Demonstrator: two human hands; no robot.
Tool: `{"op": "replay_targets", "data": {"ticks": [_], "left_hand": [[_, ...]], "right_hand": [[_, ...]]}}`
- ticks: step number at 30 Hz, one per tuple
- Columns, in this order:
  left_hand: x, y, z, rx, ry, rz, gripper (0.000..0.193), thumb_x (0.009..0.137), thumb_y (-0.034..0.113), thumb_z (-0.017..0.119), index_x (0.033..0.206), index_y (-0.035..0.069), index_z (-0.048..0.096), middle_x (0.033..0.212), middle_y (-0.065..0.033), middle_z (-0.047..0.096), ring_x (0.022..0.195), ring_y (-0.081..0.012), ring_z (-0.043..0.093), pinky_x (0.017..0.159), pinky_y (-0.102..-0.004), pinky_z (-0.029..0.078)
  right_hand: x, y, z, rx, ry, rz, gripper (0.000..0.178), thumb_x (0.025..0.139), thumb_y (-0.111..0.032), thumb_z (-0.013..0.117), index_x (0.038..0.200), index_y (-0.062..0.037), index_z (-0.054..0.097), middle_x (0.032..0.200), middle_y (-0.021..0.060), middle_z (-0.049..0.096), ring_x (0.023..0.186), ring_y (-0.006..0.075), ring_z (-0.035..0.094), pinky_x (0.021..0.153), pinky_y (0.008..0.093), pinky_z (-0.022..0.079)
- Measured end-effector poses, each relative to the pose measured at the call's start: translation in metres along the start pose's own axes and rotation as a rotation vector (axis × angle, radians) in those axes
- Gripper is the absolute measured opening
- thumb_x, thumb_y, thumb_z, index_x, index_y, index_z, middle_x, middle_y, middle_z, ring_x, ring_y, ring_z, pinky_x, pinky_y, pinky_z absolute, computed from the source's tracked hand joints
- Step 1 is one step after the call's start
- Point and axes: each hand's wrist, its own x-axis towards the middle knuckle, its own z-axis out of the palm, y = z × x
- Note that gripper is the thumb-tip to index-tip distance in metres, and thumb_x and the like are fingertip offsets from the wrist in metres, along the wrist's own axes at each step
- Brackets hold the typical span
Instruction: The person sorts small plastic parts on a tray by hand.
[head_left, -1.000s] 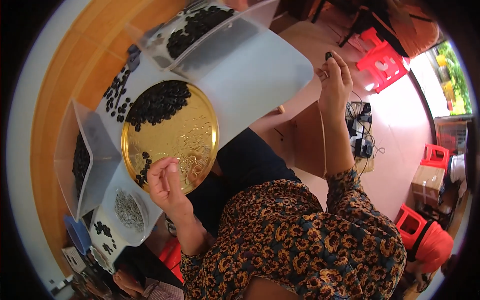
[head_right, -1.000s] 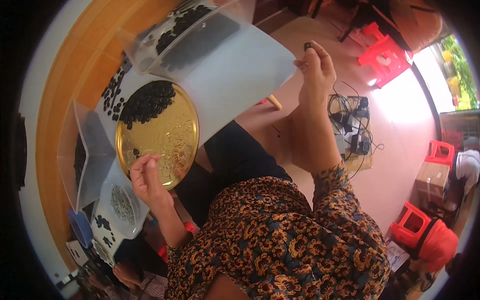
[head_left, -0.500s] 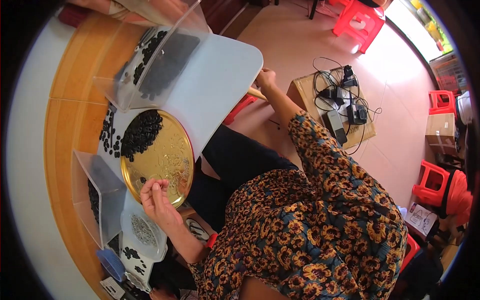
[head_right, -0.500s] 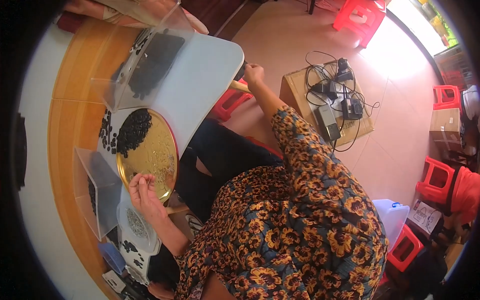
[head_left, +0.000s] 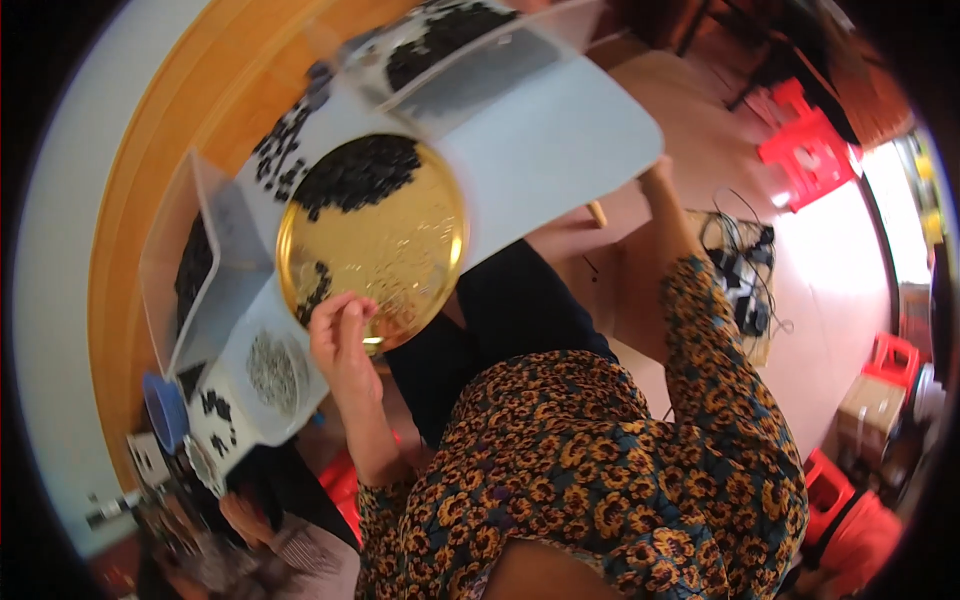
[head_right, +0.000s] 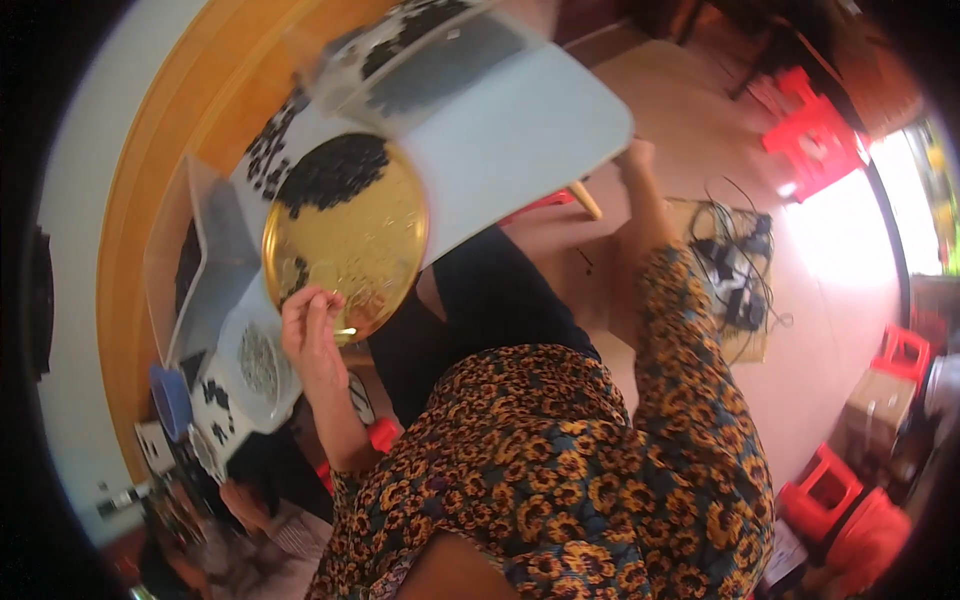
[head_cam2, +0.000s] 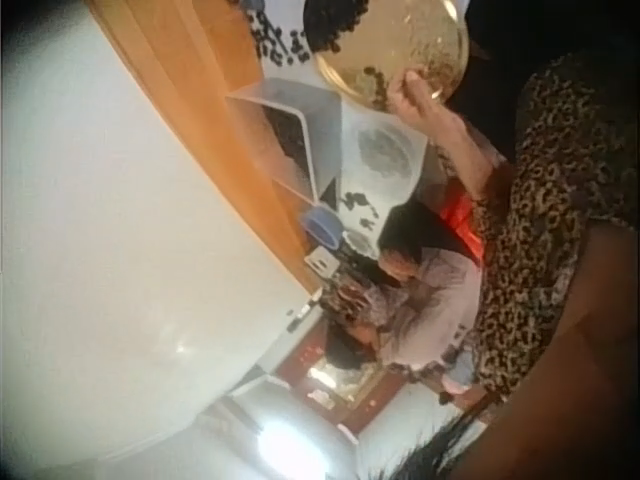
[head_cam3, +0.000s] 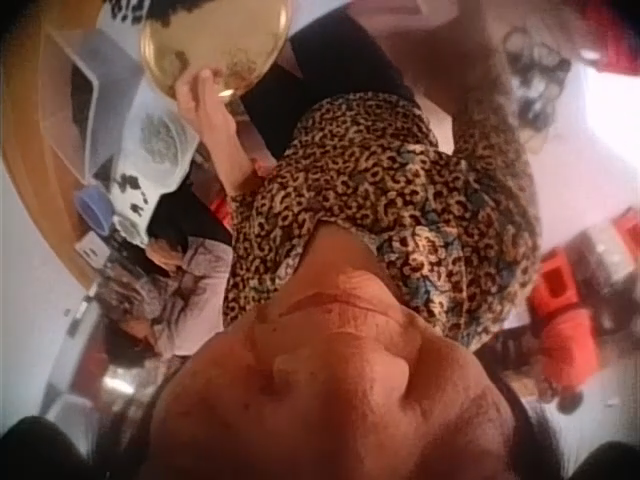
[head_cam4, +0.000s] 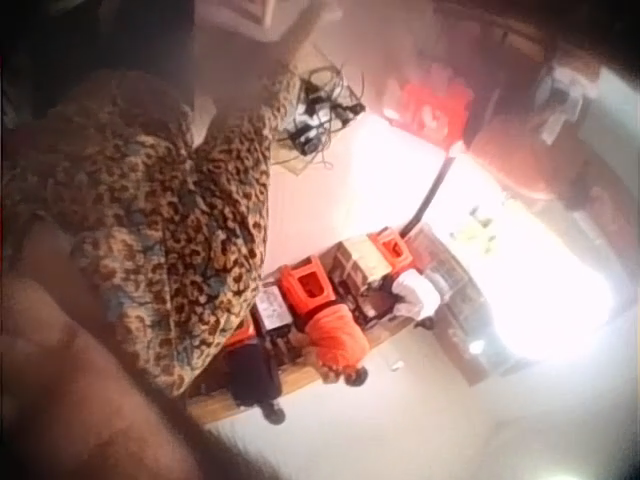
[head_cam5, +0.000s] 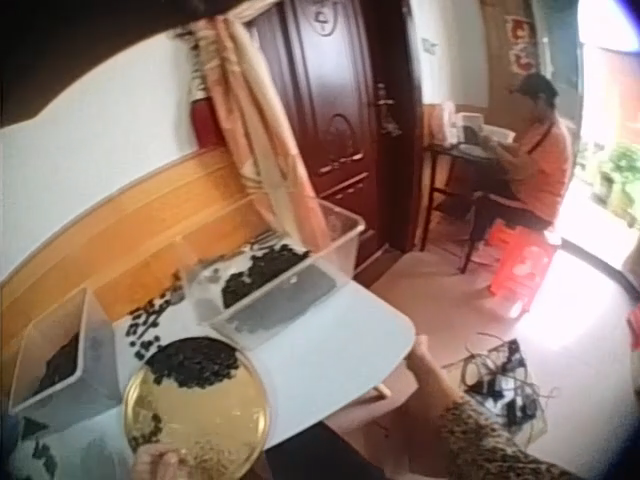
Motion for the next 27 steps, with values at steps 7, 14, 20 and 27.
{"op": "replay_targets", "data": {"ticks": [7, 14, 20, 27], "left_hand": [[0.002, -0.003, 0.006, -0.041, -0.048, 0.002, 0.012, 0.092, 0.004, 0.058, 0.103, -0.001, 0.059, 0.089, -0.0068, 0.063, 0.084, -0.0145, 0.061, 0.082, -0.0273, 0.049], [-0.005, -0.002, 0.006, -0.104, -0.110, -0.026, 0.012, 0.093, 0.004, 0.057, 0.105, -0.001, 0.057, 0.094, -0.0048, 0.060, 0.089, -0.0102, 0.059, 0.082, -0.0227, 0.047], [-0.013, 0.001, 0.011, -0.145, -0.089, 0.007, 0.011, 0.094, 0.006, 0.056, 0.104, 0.000, 0.058, 0.093, -0.0059, 0.063, 0.089, -0.0115, 0.060, 0.084, -0.0249, 0.046], [-0.016, 0.012, 0.015, -0.220, -0.111, 0.014, 0.012, 0.094, 0.001, 0.054, 0.106, -0.001, 0.055, 0.098, -0.0042, 0.059, 0.092, -0.0090, 0.057, 0.082, -0.0218, 0.045]], "right_hand": [[-0.063, -0.162, -0.036, 0.024, 0.114, -0.490, 0.020, 0.091, -0.017, 0.063, 0.104, -0.0013, 0.062, 0.093, 0.0068, 0.063, 0.078, 0.0151, 0.061, 0.065, 0.0277, 0.053], [-0.243, -0.215, 0.086, -0.343, -0.441, -0.825, 0.017, 0.093, -0.010, 0.058, 0.105, 0.0019, 0.063, 0.085, 0.0040, 0.062, 0.072, 0.0083, 0.055, 0.065, 0.0217, 0.046], [-0.314, -0.169, 0.197, -0.758, -1.088, -1.020, 0.014, 0.087, -0.005, 0.062, 0.100, -0.0015, 0.066, 0.086, 0.0092, 0.064, 0.068, 0.0174, 0.060, 0.060, 0.0269, 0.048], [-0.295, -0.126, 0.283, -1.056, -1.123, -1.411, 0.014, 0.087, -0.017, 0.059, 0.094, -0.0079, 0.068, 0.090, 0.0096, 0.063, 0.076, 0.0317, 0.064, 0.067, 0.0396, 0.052]]}}
